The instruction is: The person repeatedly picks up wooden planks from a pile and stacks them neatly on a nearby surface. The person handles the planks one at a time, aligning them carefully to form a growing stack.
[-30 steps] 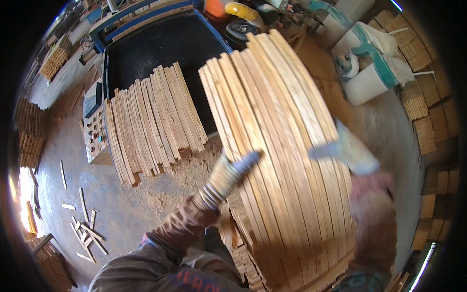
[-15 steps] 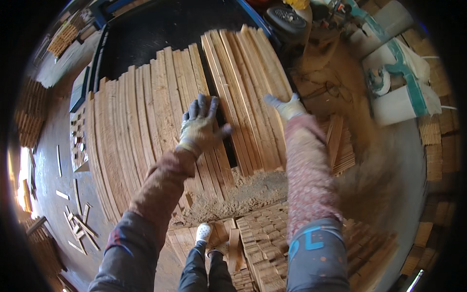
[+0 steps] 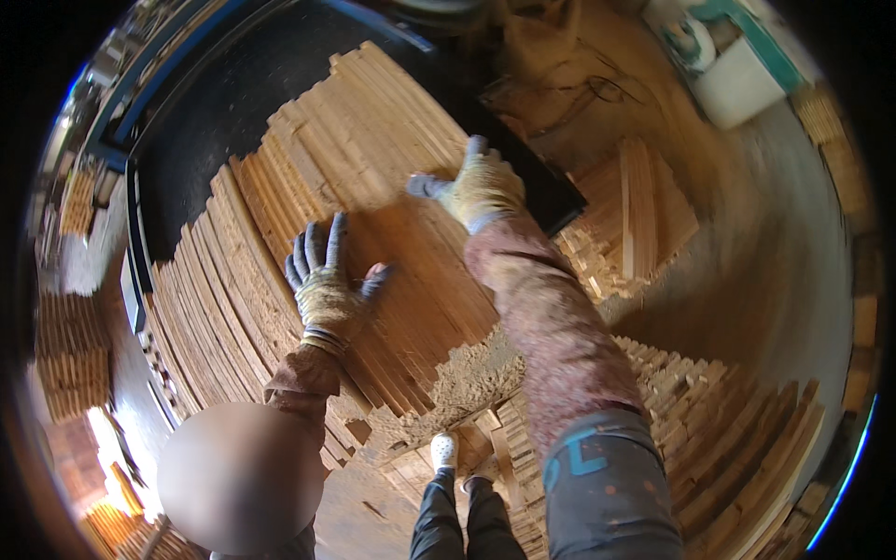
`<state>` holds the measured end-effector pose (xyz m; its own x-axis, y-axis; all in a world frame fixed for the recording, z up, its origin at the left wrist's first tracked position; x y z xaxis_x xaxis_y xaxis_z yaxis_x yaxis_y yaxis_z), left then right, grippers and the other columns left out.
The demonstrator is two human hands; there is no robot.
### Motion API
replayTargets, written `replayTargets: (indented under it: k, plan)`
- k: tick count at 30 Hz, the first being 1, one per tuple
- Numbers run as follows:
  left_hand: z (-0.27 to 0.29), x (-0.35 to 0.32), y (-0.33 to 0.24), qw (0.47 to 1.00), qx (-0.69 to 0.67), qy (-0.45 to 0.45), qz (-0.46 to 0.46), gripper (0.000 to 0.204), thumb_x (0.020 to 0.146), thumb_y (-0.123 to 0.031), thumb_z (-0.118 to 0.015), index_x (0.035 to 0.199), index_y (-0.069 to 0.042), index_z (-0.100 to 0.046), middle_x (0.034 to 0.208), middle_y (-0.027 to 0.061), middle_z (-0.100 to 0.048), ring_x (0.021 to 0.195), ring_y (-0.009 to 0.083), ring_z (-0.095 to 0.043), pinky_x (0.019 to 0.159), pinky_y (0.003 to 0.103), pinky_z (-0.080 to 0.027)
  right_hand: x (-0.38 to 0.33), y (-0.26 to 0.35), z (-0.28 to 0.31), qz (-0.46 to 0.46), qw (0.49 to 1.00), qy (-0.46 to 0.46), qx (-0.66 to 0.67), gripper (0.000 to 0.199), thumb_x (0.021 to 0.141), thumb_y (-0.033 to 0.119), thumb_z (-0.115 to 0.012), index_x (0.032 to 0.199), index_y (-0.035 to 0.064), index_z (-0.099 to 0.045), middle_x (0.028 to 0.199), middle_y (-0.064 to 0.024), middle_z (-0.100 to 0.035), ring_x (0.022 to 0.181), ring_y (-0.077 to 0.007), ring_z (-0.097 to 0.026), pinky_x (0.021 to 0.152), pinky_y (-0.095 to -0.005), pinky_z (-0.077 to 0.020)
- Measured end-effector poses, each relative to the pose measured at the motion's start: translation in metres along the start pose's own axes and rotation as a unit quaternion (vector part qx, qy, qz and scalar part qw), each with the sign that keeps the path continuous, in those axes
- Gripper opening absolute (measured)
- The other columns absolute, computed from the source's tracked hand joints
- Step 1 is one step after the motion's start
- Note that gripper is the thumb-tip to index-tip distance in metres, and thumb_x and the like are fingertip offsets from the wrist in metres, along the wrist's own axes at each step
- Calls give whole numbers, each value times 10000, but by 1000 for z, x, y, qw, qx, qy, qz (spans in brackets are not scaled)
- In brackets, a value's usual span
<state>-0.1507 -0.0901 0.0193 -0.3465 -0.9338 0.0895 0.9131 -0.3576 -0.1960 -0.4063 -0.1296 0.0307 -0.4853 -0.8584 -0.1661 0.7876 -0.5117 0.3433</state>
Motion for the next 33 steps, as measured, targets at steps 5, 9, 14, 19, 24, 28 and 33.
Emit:
replayTargets:
  k: [5, 9, 14, 19, 24, 28, 33]
  plan:
    - [-3, -14, 13, 993, 72, 92, 22, 1002, 901, -728, -615, 1675, -227, -223, 1705, 249, -189, 1576, 449, -152, 1238, 675, -79, -5, 6, 4, -31, 999, 32, 2, 1292, 636, 913, -725, 1516, 38, -369, 1370, -215, -603, 1270, -336, -616, 1020, -477, -530]
    - [17, -41, 20, 991, 80, 104, 21, 1043, 882, -719, -649, 1683, -232, -194, 1730, 188, -185, 1599, 403, -136, 1233, 681, -46, -35, -3, -2, 13, 999, 43, 0, 1305, 628, 917, -728, 1510, 28, -361, 1383, -221, -591, 1279, -335, -608, 1014, -467, -537]
    - [18, -42, 23, 996, 73, 38, 32, 945, 870, -528, -769, 1637, -206, -321, 1674, 180, -294, 1558, 402, -228, 1219, 657, -159, -32, 9, 17, -9, 995, 94, 29, 1405, 625, 895, -747, 1608, 34, -229, 1449, -245, -536, 1356, -402, -534, 1114, -574, -411]
    - [-7, -42, 10, 998, 40, -13, -45, 875, 862, -588, -731, 1568, -176, -417, 1594, 182, -406, 1470, 411, -346, 1148, 659, -257, -42, -21, 70, 174, 970, -136, 97, 925, 821, 480, -811, 1556, 67, -430, 1427, -276, -570, 1323, -421, -566, 1105, -612, -400]
    - [-3, -51, 32, 999, 31, -10, 18, 763, 979, -596, -597, 1621, -262, -355, 1672, 70, -324, 1547, 342, -246, 1153, 739, -151, -128, -36, 331, 44, 991, 34, -120, 847, 873, 640, -675, 1477, 65, -525, 1392, -200, -643, 1250, -366, -644, 1021, -541, -524]
    - [3, -36, 33, 988, 121, 70, 62, 850, 973, -755, -469, 1661, -292, -281, 1734, 102, -211, 1598, 340, -152, 1168, 734, -159, -303, -162, 437, -79, 990, -99, -60, 911, 903, 657, -678, 1540, 49, -445, 1464, -268, -565, 1310, -393, -598, 1095, -515, -492]
    - [32, -47, 7, 985, 68, 132, 89, 901, 938, -825, -442, 1672, -350, -223, 1740, 163, -170, 1603, 346, -143, 1199, 670, -196, -543, -277, 351, -349, 933, -72, -40, 1177, 806, 702, -745, 1623, 23, -238, 1531, -383, -418, 1402, -490, -475, 1166, -522, -409]
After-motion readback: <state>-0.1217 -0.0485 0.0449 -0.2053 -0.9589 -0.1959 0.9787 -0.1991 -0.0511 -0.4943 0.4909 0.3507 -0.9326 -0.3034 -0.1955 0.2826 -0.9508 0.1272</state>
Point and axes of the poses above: each hand's wrist, its own x-axis towards the middle knuckle, its own z-axis out of the back of the hand, y = z × x, the point moved 1 cm from there along x, towards the middle knuckle
